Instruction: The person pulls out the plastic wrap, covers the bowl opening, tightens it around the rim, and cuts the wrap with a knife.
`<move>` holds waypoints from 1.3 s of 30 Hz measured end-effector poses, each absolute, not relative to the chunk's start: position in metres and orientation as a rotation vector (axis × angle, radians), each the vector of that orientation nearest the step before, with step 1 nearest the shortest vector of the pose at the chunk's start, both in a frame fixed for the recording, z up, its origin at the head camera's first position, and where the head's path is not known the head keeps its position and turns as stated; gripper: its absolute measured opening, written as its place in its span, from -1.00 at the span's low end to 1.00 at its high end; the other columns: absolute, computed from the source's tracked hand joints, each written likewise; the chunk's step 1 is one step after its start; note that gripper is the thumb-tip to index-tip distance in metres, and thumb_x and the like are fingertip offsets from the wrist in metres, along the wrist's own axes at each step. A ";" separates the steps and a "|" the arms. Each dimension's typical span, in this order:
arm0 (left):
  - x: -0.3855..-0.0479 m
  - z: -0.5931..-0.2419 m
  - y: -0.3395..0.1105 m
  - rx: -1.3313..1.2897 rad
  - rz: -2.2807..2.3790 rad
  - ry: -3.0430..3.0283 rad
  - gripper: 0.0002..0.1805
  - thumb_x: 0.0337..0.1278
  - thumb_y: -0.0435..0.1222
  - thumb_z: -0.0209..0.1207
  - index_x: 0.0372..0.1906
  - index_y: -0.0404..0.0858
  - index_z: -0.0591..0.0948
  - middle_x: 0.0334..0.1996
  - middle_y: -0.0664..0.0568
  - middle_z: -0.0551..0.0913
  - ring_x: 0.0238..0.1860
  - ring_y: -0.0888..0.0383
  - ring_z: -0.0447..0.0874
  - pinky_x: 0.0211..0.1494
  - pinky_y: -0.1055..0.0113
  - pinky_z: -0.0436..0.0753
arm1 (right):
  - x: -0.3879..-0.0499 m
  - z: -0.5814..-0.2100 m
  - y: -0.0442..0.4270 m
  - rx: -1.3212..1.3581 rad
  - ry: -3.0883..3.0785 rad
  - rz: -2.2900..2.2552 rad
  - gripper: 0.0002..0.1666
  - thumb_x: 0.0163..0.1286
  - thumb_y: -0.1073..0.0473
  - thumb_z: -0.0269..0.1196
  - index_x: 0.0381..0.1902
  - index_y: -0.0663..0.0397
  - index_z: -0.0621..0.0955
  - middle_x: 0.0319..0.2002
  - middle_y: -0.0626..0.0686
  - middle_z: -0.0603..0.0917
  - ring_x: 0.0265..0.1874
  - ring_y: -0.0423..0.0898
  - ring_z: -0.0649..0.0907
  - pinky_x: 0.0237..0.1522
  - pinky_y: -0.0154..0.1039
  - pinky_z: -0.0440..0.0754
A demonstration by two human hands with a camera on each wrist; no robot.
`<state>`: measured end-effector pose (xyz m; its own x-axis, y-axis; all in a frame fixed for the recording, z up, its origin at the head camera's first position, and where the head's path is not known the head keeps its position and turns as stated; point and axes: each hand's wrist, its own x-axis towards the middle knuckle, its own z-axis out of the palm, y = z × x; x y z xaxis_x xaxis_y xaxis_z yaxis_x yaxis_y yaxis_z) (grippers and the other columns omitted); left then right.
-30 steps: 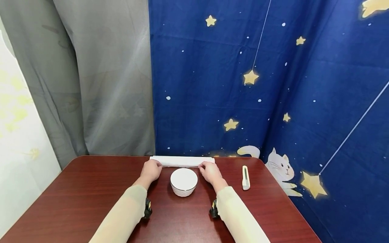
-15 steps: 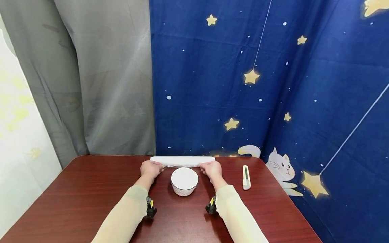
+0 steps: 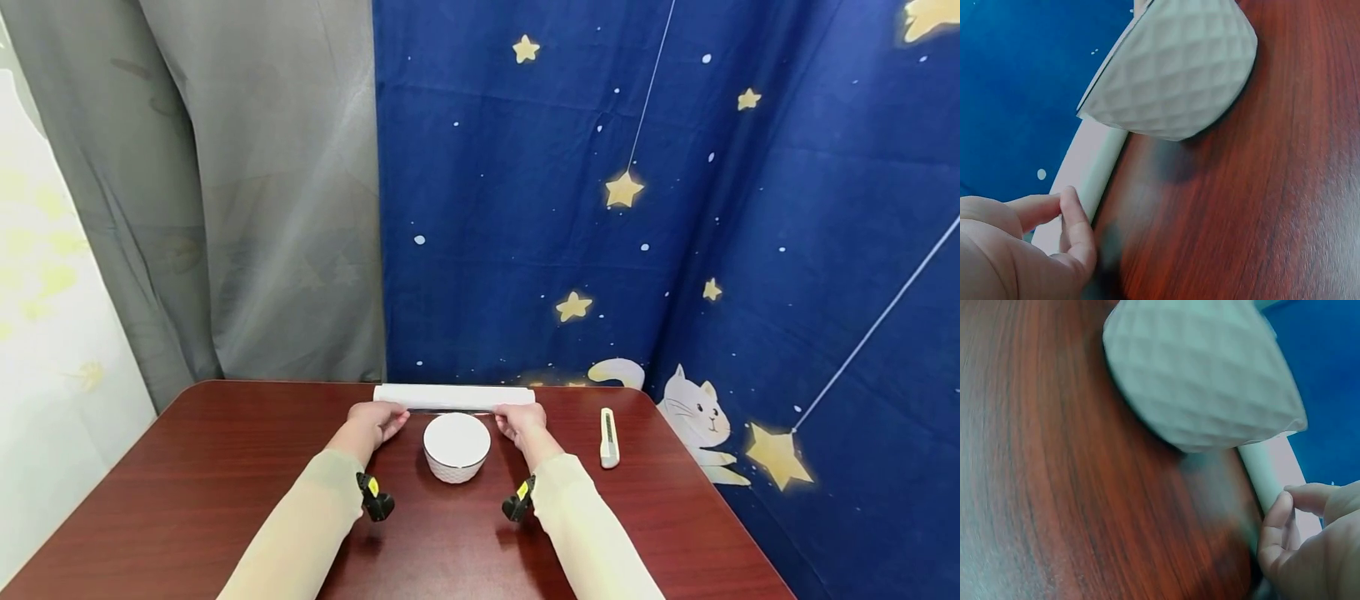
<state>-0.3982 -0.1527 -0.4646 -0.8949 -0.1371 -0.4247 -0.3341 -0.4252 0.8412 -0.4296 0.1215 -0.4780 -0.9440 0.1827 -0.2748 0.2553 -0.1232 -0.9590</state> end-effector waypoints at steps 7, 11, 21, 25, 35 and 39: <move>-0.398 -0.468 -0.155 -0.643 2.394 1.649 -0.93 0.44 -0.61 0.14 -0.13 -0.47 0.60 -0.59 0.05 0.70 -0.55 0.33 0.72 -0.26 0.53 0.76 | -0.425 -0.474 0.124 0.516 1.909 -2.288 -0.84 0.38 0.53 0.36 -0.31 0.27 0.61 -0.62 -0.03 0.65 -0.68 -0.31 0.63 -0.48 -0.49 0.68; -0.398 -0.469 -0.156 -0.647 2.369 1.661 -0.92 0.48 -0.56 0.13 -0.16 -0.46 0.63 -0.57 0.06 0.70 -0.56 0.34 0.68 -0.31 0.57 0.72 | -0.425 -0.475 0.123 0.510 1.870 -2.292 -0.97 0.46 0.50 0.29 -0.21 0.37 0.67 -0.59 -0.01 0.68 -0.63 -0.29 0.67 -0.42 -0.48 0.71; -0.404 -0.472 -0.156 -0.663 2.455 1.698 -0.71 0.51 -0.46 0.23 0.20 -0.49 0.59 -0.39 0.02 0.76 -0.41 0.31 0.77 -0.09 0.49 0.80 | -0.432 -0.480 0.121 0.510 1.877 -2.366 -0.79 0.49 0.46 0.29 0.04 0.44 0.61 -0.36 0.11 0.72 -0.46 -0.20 0.77 -0.18 -0.34 0.83; -0.405 -0.477 -0.155 -0.666 2.512 1.721 -0.51 0.46 -0.48 0.26 0.39 -0.53 0.50 -0.23 -0.01 0.76 -0.29 0.28 0.80 0.08 0.39 0.81 | -0.432 -0.482 0.121 0.496 1.892 -2.420 -0.65 0.44 0.49 0.32 0.15 0.52 0.60 -0.25 0.16 0.74 -0.37 -0.15 0.80 -0.01 -0.23 0.85; -0.407 -0.485 -0.154 -0.587 2.559 1.818 -0.61 0.39 -0.50 0.28 0.25 -0.53 0.59 -0.29 0.09 0.73 -0.20 0.25 0.81 0.32 0.19 0.75 | -0.432 -0.487 0.123 0.439 1.971 -2.443 -0.55 0.44 0.47 0.35 0.23 0.59 0.59 -0.07 0.24 0.75 -0.15 -0.01 0.82 0.31 0.00 0.73; -0.405 -0.485 -0.154 -0.537 2.530 1.902 -0.65 0.43 -0.48 0.27 0.21 -0.54 0.61 -0.16 0.00 0.76 -0.09 0.18 0.82 0.42 0.10 0.69 | -0.433 -0.489 0.125 0.401 2.014 -2.448 -0.63 0.42 0.48 0.34 0.14 0.59 0.65 -0.13 0.19 0.78 -0.14 -0.02 0.81 0.30 0.01 0.74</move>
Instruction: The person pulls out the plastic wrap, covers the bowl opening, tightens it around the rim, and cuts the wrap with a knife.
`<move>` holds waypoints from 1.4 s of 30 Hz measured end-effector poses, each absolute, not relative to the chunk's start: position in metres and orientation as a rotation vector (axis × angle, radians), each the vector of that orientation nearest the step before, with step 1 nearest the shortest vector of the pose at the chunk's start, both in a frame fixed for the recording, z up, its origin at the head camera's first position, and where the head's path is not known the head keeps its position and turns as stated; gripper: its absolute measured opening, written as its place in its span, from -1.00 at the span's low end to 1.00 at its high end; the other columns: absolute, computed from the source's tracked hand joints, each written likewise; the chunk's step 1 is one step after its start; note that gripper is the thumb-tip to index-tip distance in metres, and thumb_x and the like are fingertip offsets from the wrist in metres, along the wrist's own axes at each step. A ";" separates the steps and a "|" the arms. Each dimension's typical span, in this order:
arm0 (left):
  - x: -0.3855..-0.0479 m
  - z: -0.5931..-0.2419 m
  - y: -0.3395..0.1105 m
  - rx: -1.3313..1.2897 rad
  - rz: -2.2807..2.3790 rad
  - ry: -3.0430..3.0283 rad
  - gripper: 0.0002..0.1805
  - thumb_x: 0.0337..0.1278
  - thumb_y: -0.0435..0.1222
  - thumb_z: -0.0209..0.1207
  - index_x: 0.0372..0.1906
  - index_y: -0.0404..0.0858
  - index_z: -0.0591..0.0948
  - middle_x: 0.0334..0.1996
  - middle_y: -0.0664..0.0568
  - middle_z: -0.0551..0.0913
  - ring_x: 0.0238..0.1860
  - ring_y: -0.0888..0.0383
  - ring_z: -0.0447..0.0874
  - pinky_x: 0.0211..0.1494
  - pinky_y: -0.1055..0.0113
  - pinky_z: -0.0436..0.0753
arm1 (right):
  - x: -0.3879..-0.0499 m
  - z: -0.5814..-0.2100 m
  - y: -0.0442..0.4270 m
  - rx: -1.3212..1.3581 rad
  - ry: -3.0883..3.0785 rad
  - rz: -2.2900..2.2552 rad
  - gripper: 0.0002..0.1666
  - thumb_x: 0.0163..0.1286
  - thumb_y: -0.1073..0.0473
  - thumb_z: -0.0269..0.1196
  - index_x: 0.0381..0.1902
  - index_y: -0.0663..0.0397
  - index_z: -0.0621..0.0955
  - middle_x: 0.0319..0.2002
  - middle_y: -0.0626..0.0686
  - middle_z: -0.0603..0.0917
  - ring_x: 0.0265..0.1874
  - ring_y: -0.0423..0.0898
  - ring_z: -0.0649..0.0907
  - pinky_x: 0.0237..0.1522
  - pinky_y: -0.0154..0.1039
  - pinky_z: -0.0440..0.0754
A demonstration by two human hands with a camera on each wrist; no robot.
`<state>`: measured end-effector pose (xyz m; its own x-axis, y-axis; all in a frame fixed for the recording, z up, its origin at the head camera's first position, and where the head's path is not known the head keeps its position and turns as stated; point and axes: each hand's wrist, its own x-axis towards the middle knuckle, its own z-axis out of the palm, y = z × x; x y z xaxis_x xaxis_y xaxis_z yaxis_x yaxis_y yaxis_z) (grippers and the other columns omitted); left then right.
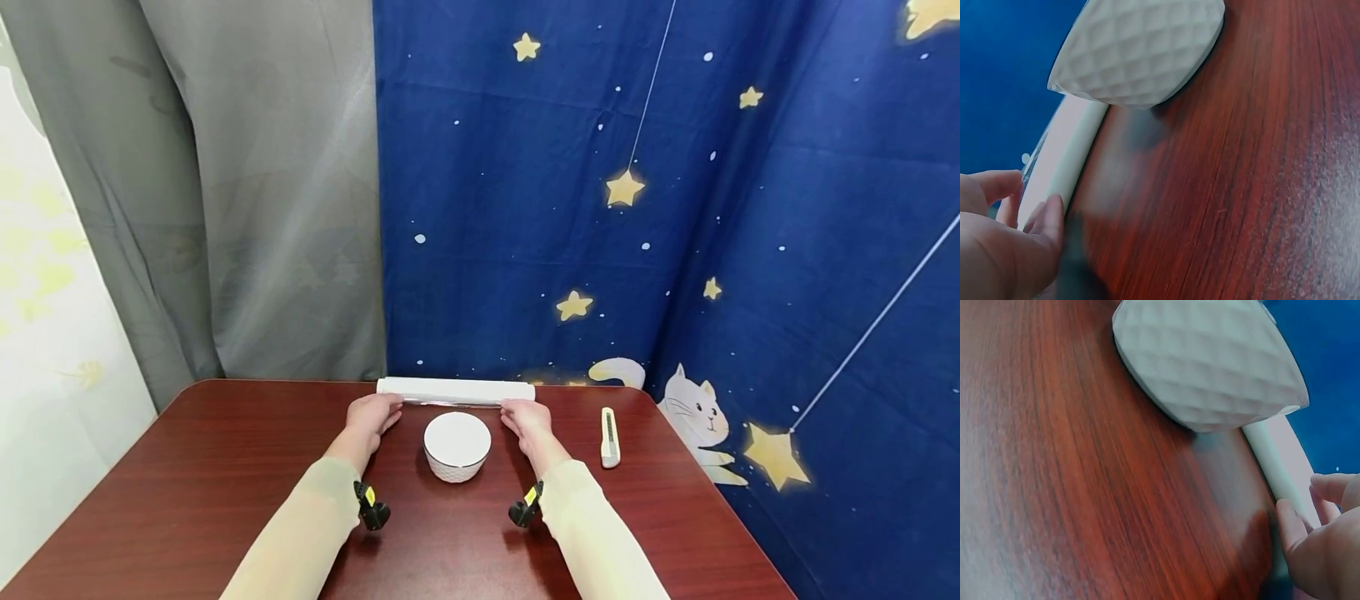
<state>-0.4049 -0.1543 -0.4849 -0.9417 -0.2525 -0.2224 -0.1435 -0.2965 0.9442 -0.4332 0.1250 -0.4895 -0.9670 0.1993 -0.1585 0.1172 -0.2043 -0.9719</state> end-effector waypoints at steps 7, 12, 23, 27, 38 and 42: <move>-0.400 -0.481 -0.152 0.445 -2.358 -1.888 -0.61 0.50 -0.44 0.25 0.29 -0.56 0.62 0.19 -0.20 0.72 0.24 0.00 0.75 0.52 0.04 0.60 | -0.437 -0.490 0.129 -0.317 -1.990 2.310 -0.71 0.45 0.47 0.33 0.08 0.54 0.70 -0.13 0.22 0.82 -0.13 -0.02 0.80 0.32 0.06 0.74; -0.401 -0.480 -0.151 0.428 -2.319 -1.908 -0.60 0.50 -0.43 0.24 0.29 -0.56 0.59 0.32 -0.31 0.64 0.36 -0.10 0.67 0.53 0.02 0.60 | -0.435 -0.487 0.130 -0.281 -2.006 2.285 -0.73 0.44 0.46 0.32 0.05 0.53 0.71 -0.15 0.16 0.80 -0.13 -0.03 0.79 0.36 0.11 0.71; -0.401 -0.478 -0.154 0.370 -2.256 -1.938 -0.62 0.48 -0.40 0.27 0.24 -0.56 0.64 0.28 -0.28 0.66 0.17 0.04 0.77 0.50 -0.02 0.62 | -0.436 -0.480 0.132 -0.230 -1.995 2.303 -0.70 0.46 0.44 0.35 0.09 0.54 0.69 -0.14 0.10 0.80 -0.05 -0.03 0.79 0.39 0.16 0.67; -0.402 -0.477 -0.155 0.347 -2.241 -1.934 -0.64 0.50 -0.38 0.28 0.21 -0.54 0.67 0.33 -0.29 0.64 0.09 0.13 0.78 0.49 0.00 0.62 | -0.435 -0.477 0.132 -0.223 -1.977 2.307 -0.69 0.46 0.42 0.39 0.08 0.54 0.68 -0.16 0.06 0.78 -0.14 -0.13 0.78 0.38 0.16 0.67; -0.404 -0.473 -0.156 0.311 -2.212 -1.913 -0.68 0.48 -0.37 0.30 0.15 -0.53 0.70 0.30 -0.24 0.66 -0.04 0.23 0.77 0.31 0.22 0.75 | -0.436 -0.470 0.133 -0.185 -1.957 2.303 -0.72 0.47 0.39 0.39 0.05 0.51 0.71 -0.14 0.05 0.75 -0.15 -0.13 0.77 0.39 0.18 0.65; -0.404 -0.472 -0.156 0.298 -2.210 -1.918 -0.68 0.49 -0.37 0.30 0.16 -0.52 0.70 0.38 -0.25 0.62 0.09 0.11 0.78 0.25 0.31 0.76 | -0.436 -0.467 0.135 -0.176 -1.961 2.294 -0.76 0.47 0.38 0.39 0.01 0.46 0.73 -0.01 0.10 0.72 -0.16 -0.14 0.76 0.36 0.14 0.69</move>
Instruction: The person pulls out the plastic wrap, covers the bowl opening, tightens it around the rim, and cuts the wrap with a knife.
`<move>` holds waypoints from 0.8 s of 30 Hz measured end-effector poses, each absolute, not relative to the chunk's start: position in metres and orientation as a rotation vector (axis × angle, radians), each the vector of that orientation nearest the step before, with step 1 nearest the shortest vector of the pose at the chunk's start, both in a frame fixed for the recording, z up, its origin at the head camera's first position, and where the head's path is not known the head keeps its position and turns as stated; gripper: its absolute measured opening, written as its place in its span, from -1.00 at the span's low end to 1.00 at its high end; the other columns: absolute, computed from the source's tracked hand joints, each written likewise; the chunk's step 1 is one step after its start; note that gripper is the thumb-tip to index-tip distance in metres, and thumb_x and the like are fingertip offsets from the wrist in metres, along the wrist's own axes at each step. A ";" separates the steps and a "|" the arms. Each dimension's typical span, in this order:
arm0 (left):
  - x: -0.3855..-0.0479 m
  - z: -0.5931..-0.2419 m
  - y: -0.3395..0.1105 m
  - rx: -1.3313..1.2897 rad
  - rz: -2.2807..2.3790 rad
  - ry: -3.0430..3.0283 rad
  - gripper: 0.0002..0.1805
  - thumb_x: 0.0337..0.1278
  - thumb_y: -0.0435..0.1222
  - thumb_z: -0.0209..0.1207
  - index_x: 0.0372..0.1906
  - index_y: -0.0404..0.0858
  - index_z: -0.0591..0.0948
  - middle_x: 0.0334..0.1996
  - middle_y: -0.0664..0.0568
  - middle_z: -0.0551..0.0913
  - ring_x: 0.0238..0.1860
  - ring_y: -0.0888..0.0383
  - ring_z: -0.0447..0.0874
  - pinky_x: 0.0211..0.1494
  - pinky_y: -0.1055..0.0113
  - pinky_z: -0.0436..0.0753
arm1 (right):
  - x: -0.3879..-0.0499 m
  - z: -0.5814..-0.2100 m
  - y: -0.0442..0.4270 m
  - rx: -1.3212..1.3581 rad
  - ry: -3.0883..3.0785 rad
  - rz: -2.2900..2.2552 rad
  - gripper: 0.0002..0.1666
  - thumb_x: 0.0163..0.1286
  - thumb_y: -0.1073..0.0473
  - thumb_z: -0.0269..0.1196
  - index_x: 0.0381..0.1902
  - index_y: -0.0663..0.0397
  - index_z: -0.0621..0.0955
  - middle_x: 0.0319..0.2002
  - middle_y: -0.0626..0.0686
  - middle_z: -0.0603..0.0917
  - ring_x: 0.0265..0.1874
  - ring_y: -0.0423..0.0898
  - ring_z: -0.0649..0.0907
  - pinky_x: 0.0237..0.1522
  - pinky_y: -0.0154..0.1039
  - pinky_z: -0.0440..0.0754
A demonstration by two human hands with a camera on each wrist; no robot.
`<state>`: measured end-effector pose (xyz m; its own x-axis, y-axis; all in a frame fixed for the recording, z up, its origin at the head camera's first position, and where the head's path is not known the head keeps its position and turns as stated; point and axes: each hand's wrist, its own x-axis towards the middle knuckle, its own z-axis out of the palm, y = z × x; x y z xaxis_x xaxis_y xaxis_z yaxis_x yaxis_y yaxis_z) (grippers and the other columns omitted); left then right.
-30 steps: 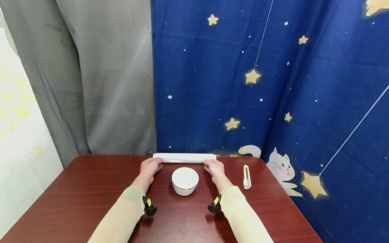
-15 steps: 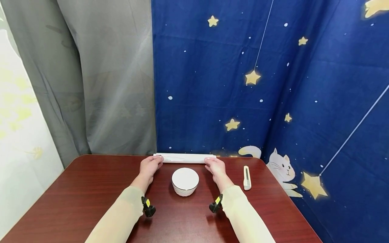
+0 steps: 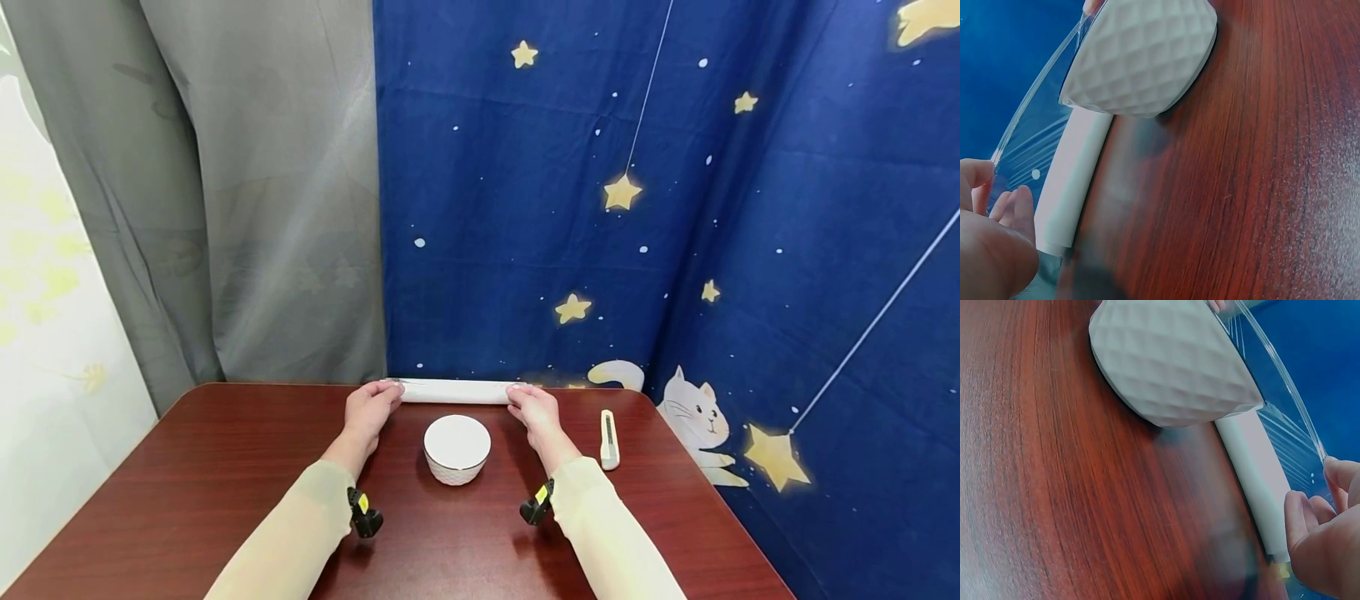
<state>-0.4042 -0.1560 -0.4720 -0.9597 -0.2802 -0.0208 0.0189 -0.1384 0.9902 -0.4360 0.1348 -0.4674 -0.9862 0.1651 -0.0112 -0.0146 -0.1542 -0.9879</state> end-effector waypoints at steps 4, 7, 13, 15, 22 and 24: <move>-0.403 -0.470 -0.156 0.277 -2.190 -1.931 -0.68 0.50 -0.36 0.30 0.16 -0.52 0.71 0.41 -0.28 0.64 0.16 0.05 0.78 0.17 0.42 0.77 | -0.435 -0.465 0.137 -0.172 -1.956 2.299 -0.75 0.47 0.38 0.40 0.02 0.47 0.72 0.06 0.14 0.67 -0.15 -0.13 0.77 0.36 0.13 0.69; -0.401 -0.468 -0.157 0.260 -2.173 -1.939 -0.67 0.49 -0.37 0.31 0.17 -0.52 0.71 0.40 -0.30 0.65 0.12 0.12 0.79 0.15 0.44 0.77 | -0.435 -0.464 0.138 -0.170 -1.961 2.298 -0.73 0.48 0.37 0.41 0.05 0.47 0.73 -0.01 0.12 0.72 -0.11 -0.09 0.79 0.39 0.16 0.66; -0.397 -0.461 -0.158 0.228 -2.157 -1.935 -0.69 0.48 -0.37 0.31 0.15 -0.52 0.72 0.39 -0.30 0.67 -0.04 0.35 0.76 0.17 0.42 0.77 | -0.433 -0.461 0.140 -0.143 -1.985 2.271 -0.69 0.47 0.35 0.42 0.08 0.47 0.73 -0.15 0.02 0.81 -0.04 0.01 0.81 0.37 0.15 0.69; -0.395 -0.459 -0.158 0.220 -2.150 -1.942 -0.68 0.48 -0.37 0.31 0.15 -0.51 0.72 0.40 -0.30 0.67 -0.05 0.38 0.75 0.15 0.45 0.77 | -0.433 -0.459 0.140 -0.137 -1.991 2.262 -0.69 0.47 0.35 0.42 0.08 0.46 0.74 -0.16 0.02 0.83 -0.03 0.01 0.81 0.35 0.13 0.71; -0.390 -0.453 -0.157 0.199 -2.148 -1.926 -0.67 0.47 -0.38 0.32 0.16 -0.54 0.71 0.42 -0.33 0.65 -0.03 0.42 0.71 0.04 0.57 0.74 | -0.426 -0.453 0.142 -0.115 -2.001 2.258 -0.67 0.49 0.33 0.41 0.12 0.45 0.73 -0.09 0.06 0.85 0.00 -0.01 0.84 0.33 0.12 0.72; -0.390 -0.452 -0.157 0.191 -2.148 -1.907 -0.67 0.47 -0.39 0.32 0.15 -0.55 0.71 0.41 -0.34 0.65 -0.04 0.45 0.71 0.02 0.59 0.73 | -0.424 -0.451 0.142 -0.096 -1.995 2.256 -0.65 0.48 0.33 0.42 0.12 0.47 0.73 -0.05 0.08 0.86 -0.01 -0.04 0.84 0.32 0.11 0.74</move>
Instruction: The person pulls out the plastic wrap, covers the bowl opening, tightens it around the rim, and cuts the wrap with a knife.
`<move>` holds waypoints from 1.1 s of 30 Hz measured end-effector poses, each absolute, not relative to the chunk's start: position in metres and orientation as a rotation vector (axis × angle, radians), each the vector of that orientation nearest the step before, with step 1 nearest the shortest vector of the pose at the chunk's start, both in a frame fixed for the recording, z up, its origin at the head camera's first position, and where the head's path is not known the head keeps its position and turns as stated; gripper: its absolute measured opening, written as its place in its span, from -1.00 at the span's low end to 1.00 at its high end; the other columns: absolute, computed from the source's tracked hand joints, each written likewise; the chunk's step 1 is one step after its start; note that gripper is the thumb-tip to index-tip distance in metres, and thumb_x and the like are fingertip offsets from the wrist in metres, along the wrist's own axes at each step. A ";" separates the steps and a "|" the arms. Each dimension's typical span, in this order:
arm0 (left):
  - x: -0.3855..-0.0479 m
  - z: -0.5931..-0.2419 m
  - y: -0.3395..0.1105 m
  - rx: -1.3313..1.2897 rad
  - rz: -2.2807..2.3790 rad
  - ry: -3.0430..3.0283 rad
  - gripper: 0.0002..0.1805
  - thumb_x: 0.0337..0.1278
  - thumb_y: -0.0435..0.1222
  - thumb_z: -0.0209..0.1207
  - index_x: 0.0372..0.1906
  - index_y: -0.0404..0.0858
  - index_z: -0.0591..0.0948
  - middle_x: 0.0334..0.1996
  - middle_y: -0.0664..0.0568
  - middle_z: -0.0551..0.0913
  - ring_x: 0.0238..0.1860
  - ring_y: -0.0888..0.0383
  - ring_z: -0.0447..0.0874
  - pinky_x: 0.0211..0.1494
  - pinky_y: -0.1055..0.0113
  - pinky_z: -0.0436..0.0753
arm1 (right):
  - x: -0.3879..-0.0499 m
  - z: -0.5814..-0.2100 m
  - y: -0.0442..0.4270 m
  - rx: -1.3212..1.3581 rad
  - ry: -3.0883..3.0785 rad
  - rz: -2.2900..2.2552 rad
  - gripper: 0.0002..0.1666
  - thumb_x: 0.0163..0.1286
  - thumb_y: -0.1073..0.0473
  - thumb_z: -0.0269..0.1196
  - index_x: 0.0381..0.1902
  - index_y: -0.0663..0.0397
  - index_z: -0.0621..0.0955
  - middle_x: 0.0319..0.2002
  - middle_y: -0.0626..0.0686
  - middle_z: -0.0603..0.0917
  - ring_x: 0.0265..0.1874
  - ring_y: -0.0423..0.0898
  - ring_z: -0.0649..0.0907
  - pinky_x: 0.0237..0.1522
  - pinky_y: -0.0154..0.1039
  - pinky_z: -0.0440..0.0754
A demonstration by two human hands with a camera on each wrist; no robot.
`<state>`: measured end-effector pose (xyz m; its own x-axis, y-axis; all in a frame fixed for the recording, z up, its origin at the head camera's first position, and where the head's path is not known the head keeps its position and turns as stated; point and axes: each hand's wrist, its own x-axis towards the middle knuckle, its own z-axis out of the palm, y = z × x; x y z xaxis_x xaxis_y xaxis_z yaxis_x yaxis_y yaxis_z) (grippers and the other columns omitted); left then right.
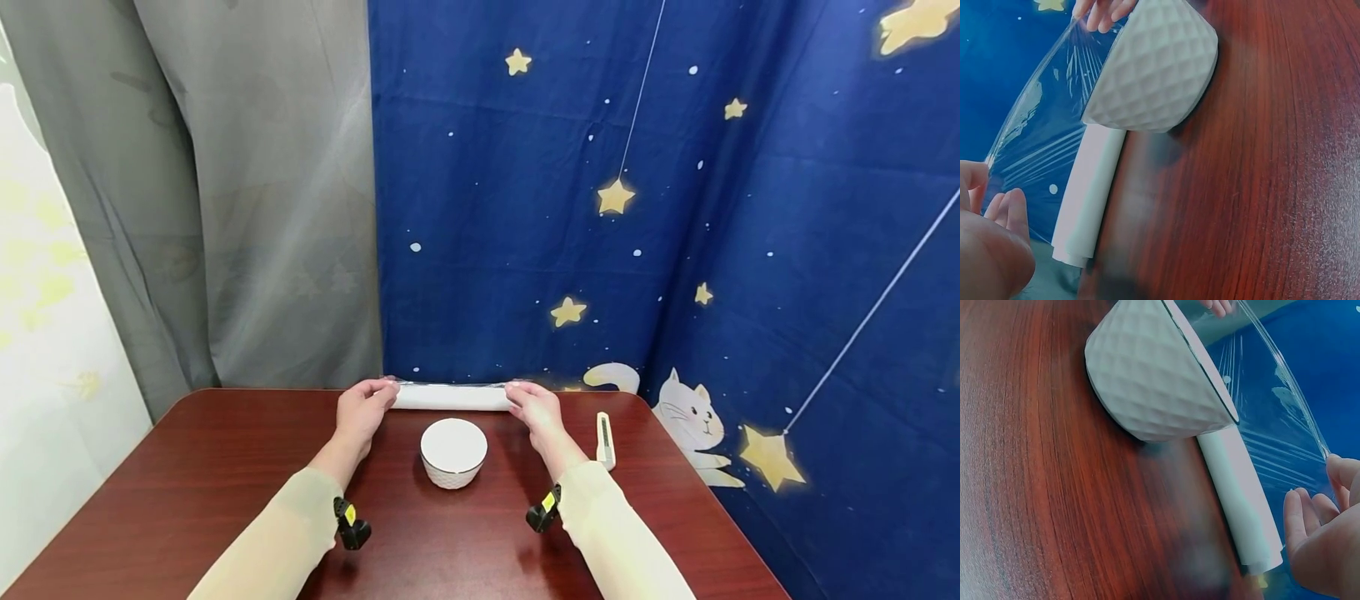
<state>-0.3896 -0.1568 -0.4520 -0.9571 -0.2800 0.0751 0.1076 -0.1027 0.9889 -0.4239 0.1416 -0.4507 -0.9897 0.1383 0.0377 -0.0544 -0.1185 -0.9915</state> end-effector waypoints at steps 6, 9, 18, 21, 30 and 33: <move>-0.384 -0.445 -0.156 0.180 -2.121 -1.908 -0.66 0.46 -0.37 0.34 0.15 -0.56 0.71 0.39 -0.34 0.67 -0.05 0.48 0.70 -0.02 0.65 0.69 | -0.421 -0.446 0.142 -0.067 -1.997 2.250 -0.65 0.50 0.33 0.41 0.15 0.45 0.73 0.04 0.12 0.84 0.05 -0.01 0.84 0.27 0.04 0.77; -0.381 -0.442 -0.154 0.181 -2.100 -1.916 -0.67 0.44 -0.37 0.36 0.12 -0.54 0.73 0.37 -0.34 0.68 -0.03 0.45 0.71 -0.03 0.66 0.69 | -0.419 -0.444 0.143 -0.054 -2.001 2.253 -0.61 0.51 0.32 0.40 0.19 0.48 0.71 0.19 0.25 0.79 0.09 0.01 0.83 0.33 0.10 0.73; -0.375 -0.438 -0.155 0.164 -2.041 -1.933 -0.70 0.39 -0.37 0.40 0.09 -0.49 0.77 0.30 -0.30 0.75 -0.04 0.49 0.70 0.00 0.66 0.67 | -0.412 -0.440 0.147 -0.015 -1.984 2.258 -0.71 0.49 0.32 0.40 0.09 0.39 0.78 0.31 0.25 0.73 -0.06 -0.18 0.82 0.29 0.07 0.76; -0.374 -0.437 -0.155 0.139 -2.031 -1.924 -0.70 0.38 -0.39 0.41 0.08 -0.51 0.77 0.27 -0.29 0.76 -0.08 0.56 0.69 0.02 0.66 0.66 | -0.410 -0.439 0.149 0.007 -1.975 2.251 -0.75 0.49 0.32 0.40 0.04 0.36 0.79 0.31 0.25 0.73 -0.05 -0.17 0.82 0.14 -0.08 0.83; -0.366 -0.431 -0.157 0.106 -1.974 -1.944 -0.70 0.40 -0.35 0.42 0.08 -0.48 0.78 0.24 -0.24 0.80 -0.09 0.61 0.70 0.07 0.69 0.61 | -0.403 -0.432 0.149 0.001 -1.983 2.250 -0.64 0.50 0.29 0.43 0.13 0.46 0.74 0.43 0.32 0.64 -0.01 -0.20 0.77 0.02 -0.24 0.83; -0.363 -0.430 -0.157 0.091 -1.975 -1.949 -0.67 0.40 -0.33 0.43 0.10 -0.49 0.77 0.29 -0.29 0.75 -0.08 0.61 0.70 0.08 0.70 0.61 | -0.401 -0.431 0.150 0.014 -1.993 2.243 -0.61 0.51 0.27 0.43 0.15 0.46 0.73 0.45 0.33 0.63 0.00 -0.23 0.76 0.08 -0.18 0.83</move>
